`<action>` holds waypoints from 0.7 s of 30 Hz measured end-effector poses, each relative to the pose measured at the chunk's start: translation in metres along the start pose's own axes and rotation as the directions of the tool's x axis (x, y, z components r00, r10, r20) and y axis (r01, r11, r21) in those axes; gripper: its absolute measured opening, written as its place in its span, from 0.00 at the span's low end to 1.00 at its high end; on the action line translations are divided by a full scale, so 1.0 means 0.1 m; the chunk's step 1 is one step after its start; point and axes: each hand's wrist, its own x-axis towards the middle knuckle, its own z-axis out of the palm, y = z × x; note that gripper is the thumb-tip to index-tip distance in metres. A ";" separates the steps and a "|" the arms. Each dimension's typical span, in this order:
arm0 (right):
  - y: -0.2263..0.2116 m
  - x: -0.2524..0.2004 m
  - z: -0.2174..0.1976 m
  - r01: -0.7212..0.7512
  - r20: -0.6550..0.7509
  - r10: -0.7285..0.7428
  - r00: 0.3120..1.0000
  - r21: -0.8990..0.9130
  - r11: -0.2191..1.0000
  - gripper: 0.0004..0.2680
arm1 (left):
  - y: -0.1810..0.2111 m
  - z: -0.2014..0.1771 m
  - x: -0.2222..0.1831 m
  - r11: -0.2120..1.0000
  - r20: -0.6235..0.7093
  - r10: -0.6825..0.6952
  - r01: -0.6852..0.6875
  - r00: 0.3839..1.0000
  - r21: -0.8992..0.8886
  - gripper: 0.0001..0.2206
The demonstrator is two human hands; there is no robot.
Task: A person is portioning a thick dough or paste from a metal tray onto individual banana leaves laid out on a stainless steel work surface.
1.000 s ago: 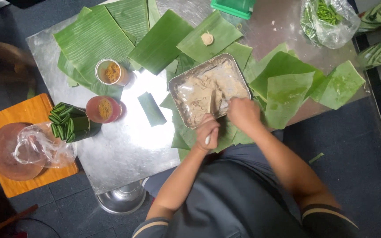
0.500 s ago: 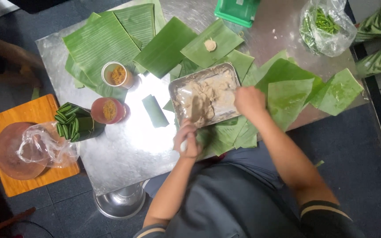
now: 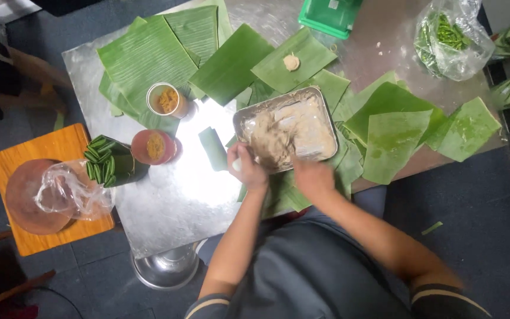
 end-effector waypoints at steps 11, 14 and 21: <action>0.23 0.06 0.09 0.329 -0.009 -0.335 0.942 -0.159 0.931 0.09 | 0.67 0.15 0.18 1.000 -0.013 -0.027 0.027 1.000 -0.005 0.10; 0.33 0.30 -0.12 0.266 0.129 -0.267 0.955 0.026 0.964 0.04 | 0.93 0.20 0.04 0.997 0.035 0.068 -0.069 0.997 0.021 0.11; 0.13 0.67 -0.33 -0.415 0.707 0.114 0.698 0.270 0.869 0.08 | 0.23 0.09 -0.45 0.990 0.084 0.114 -0.120 0.990 0.077 0.10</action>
